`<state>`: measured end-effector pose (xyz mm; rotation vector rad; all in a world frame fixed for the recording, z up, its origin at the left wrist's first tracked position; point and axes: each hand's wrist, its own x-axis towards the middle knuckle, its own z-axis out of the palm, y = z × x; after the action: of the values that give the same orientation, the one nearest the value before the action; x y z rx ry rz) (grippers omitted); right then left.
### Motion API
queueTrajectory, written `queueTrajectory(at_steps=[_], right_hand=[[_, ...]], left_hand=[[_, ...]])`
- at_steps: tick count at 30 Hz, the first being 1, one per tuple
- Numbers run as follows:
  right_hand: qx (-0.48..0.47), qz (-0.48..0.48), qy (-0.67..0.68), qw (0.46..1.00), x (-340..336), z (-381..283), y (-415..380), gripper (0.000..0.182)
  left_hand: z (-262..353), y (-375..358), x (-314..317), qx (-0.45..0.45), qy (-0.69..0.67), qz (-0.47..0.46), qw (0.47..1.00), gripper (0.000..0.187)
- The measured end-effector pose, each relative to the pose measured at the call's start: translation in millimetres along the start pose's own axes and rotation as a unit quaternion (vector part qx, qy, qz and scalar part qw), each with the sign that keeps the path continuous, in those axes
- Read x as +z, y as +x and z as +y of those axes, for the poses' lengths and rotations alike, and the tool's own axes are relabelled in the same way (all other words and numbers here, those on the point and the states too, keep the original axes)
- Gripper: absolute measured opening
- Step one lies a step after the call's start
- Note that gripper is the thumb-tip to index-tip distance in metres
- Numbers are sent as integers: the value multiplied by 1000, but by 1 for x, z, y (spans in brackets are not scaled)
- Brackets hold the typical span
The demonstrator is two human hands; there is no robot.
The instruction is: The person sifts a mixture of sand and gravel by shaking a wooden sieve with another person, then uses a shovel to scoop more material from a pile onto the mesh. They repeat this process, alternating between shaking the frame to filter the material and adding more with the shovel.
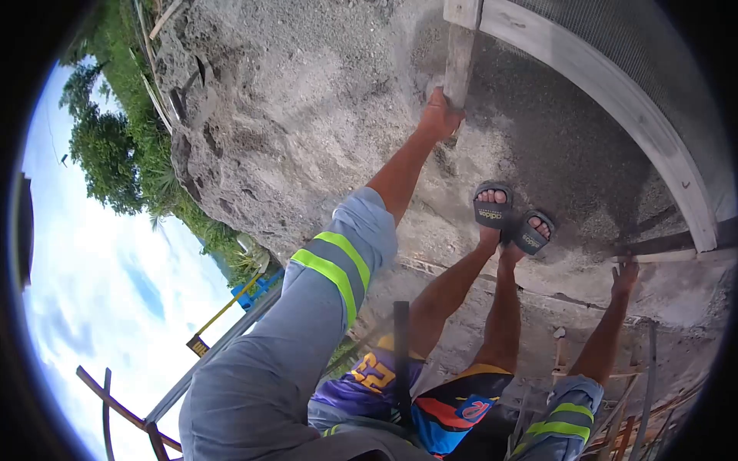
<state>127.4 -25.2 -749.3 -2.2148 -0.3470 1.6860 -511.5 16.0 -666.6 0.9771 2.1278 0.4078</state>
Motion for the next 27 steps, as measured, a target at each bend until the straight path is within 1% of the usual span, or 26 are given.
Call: queueTrajectory(at_steps=[1, 2, 3, 4, 5, 6, 7, 8, 9, 10, 11, 12, 13, 14, 15, 16, 18, 19, 20, 21, 22, 24, 25, 26, 27], right_hand=[[12, -8, 33, 999, 11, -11, -5, 51], [-1, -22, 14, 1000, 24, -15, -22, 51], [-20, -35, -5, 999, 57, -28, -63, 51], [-40, -49, -25, 998, 80, -43, -94, 50], [-78, -75, -3, 994, 90, -27, -99, 51], [-170, -133, -93, 972, 116, -27, -111, 50], [-137, -124, -168, 968, 171, -65, -174, 46], [-167, -84, -154, 970, 201, -54, -187, 42], [-128, -133, -105, 977, 243, -78, -239, 40], [-131, -175, -134, 967, 276, -91, -271, 28], [-110, -202, -140, 963, 311, -99, -298, 29], [-84, -229, -151, 958, 348, -103, -322, 31], [-80, -244, -159, 953, 386, -104, -343, 33], [-76, -256, -167, 949, 425, -108, -367, 35], [-104, -289, -229, 924, 472, -124, -403, 36], [-126, -315, -289, 895, 525, -143, -450, 36], [-110, -356, -224, 900, 638, -155, -538, 49], [-109, -386, -245, 883, 695, -166, -580, 53], [-108, -414, -254, 868, 766, -169, -618, 56], [-114, -442, -216, 863, 846, -162, -647, 58], [-108, -459, -195, 860, 897, -156, -669, 60], [-126, -436, -92, 886, 1018, -145, -704, 51], [-76, -419, 0, 905, 1075, -141, -701, 45], [-23, -392, 88, 916, 1106, -131, -697, 39], [-12, -352, 72, 933, 1113, -125, -693, 34]], left_hand=[[-9, 3, 1, 24, 8, -14, 1000, 60], [-14, 0, -1, 48, 12, -29, 998, 64], [-20, -2, -10, 76, 13, -41, 996, 67], [-26, -16, -25, 65, -36, -45, 996, 74], [-27, -42, -43, 53, -85, -44, 994, 80], [-24, -67, -78, -16, -139, -64, 988, 80], [-57, -92, -99, -142, -239, -86, 957, 63], [-88, -121, -136, -43, -15, -72, 996, 33], [-139, -154, -173, 95, 99, -86, 987, 24], [-189, -191, -206, 61, 151, -64, 985, 30], [-227, -235, -233, -173, -48, 30, 983, 29], [-241, -278, -276, -400, -189, 77, 894, 31], [-282, -329, -303, -364, -230, 116, 895, 34], [-302, -370, -326, -368, -211, 134, 896, 35], [-322, -410, -350, -373, -191, 152, 895, 37], [-335, -427, -375, -392, -187, 141, 890, 35], [-358, -409, -420, -427, -224, 86, 872, 33], [-371, -382, -437, -423, -258, 59, 867, 32], [-388, -349, -454, -411, -296, 34, 862, 31], [-395, -324, -463, -402, -343, 18, 849, 30], [-393, -304, -469, -401, -410, 20, 819, 29], [-361, -250, -527, -405, -547, 74, 729, 30], [-360, -231, -550, -390, -529, 54, 752, 31], [-363, -224, -562, -378, -515, 33, 769, 31], [-376, -216, -573, -375, -520, 26, 767, 31]])
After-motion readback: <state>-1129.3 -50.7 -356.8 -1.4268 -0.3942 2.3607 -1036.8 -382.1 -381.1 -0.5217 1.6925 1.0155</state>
